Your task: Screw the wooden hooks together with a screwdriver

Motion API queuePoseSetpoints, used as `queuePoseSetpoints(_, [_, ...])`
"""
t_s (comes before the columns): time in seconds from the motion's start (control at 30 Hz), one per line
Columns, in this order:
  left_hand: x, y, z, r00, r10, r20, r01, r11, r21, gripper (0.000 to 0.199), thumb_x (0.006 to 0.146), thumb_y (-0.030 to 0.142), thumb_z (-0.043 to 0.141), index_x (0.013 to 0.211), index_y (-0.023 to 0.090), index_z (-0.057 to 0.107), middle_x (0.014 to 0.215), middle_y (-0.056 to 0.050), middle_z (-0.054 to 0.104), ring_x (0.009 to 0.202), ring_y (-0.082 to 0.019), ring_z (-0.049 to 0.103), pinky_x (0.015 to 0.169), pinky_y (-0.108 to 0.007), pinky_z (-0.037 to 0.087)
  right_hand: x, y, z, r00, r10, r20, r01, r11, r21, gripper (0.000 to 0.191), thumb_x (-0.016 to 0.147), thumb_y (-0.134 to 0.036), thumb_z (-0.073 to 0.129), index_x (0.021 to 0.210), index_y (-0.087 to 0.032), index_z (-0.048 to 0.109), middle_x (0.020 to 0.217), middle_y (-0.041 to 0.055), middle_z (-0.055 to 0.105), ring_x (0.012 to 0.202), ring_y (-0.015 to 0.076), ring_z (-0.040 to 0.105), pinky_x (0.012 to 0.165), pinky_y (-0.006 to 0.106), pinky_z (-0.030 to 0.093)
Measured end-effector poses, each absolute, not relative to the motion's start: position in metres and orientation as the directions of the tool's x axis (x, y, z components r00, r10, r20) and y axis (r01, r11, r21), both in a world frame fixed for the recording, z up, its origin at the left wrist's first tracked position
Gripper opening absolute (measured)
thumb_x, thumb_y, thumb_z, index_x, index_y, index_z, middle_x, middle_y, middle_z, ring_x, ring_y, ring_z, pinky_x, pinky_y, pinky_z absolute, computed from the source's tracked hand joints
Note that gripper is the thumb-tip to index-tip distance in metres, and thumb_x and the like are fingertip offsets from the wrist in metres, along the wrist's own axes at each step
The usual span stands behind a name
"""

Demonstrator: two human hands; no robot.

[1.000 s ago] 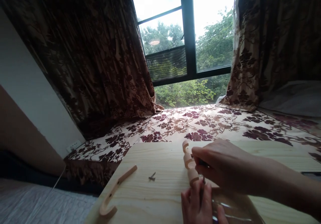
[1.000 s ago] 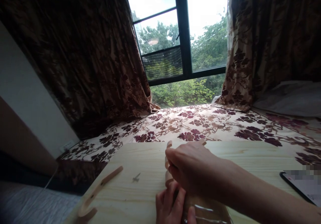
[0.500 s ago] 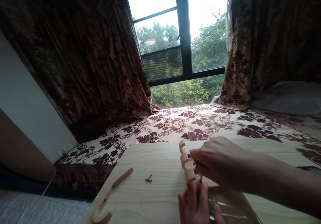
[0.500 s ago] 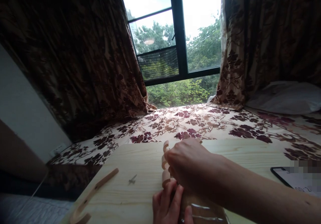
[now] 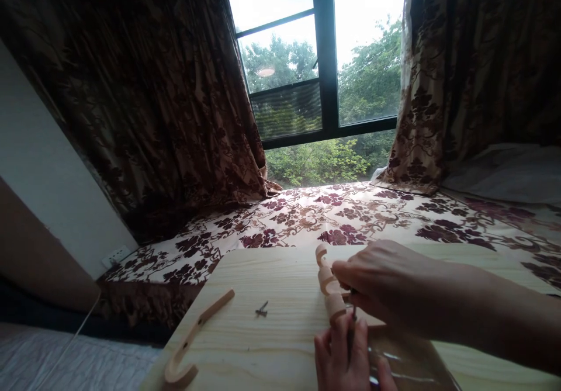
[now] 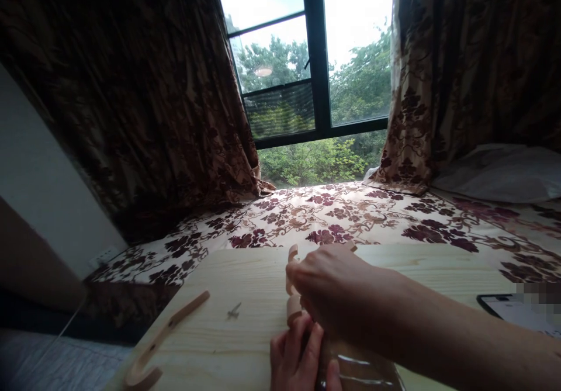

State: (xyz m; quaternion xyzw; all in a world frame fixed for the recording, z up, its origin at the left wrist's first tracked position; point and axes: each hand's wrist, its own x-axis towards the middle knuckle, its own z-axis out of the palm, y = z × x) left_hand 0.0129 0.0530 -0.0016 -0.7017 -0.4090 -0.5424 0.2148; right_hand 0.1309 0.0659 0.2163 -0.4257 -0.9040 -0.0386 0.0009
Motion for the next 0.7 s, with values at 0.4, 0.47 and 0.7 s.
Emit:
queuePoseSetpoints(0.4, [0.017, 0.052, -0.003, 0.005, 0.379, 0.926, 0.797, -0.561, 0.225, 0.031, 0.079, 0.021, 0.053, 0.105, 0.024, 0.07, 0.109, -0.003, 0.071, 0.083, -0.021, 0.061, 0.077, -0.031, 0.052, 0.131, 0.063, 0.226, -0.618, 0.786, -0.01, 0.781, 0.615, 0.104, 0.012, 0.081, -0.003, 0.059, 0.077, -0.015, 0.06, 0.074, 0.0052, 0.066, 0.063, 0.0161, 0.058, 0.051, 0.028, 0.026])
queuePoseSetpoints(0.47, [0.018, 0.051, -0.003, -0.007, 0.386, 0.923, 0.808, -0.541, 0.232, 0.033, 0.076, 0.022, 0.054, 0.105, 0.024, 0.07, 0.109, -0.004, 0.071, 0.083, -0.021, 0.06, 0.076, -0.031, 0.051, 0.131, 0.066, 0.221, -0.618, 0.786, 0.01, 0.781, 0.612, 0.119, 0.01, 0.081, -0.005, 0.06, 0.076, -0.014, 0.059, 0.073, 0.005, 0.066, 0.06, 0.0154, 0.057, 0.051, 0.029, 0.025])
queuePoseSetpoints(0.7, [0.02, 0.049, 0.007, 0.064, 0.39, 0.919, 0.856, -0.495, 0.151, 0.042, 0.066, 0.019, 0.056, 0.104, 0.023, 0.072, 0.108, -0.007, 0.071, 0.083, -0.026, 0.059, 0.07, -0.036, 0.05, 0.129, 0.065, 0.218, -0.594, 0.804, 0.028, 0.8, 0.587, 0.125, 0.007, 0.082, -0.01, 0.059, 0.079, -0.016, 0.061, 0.072, 0.0056, 0.068, 0.056, 0.0158, 0.055, 0.048, 0.029, 0.019])
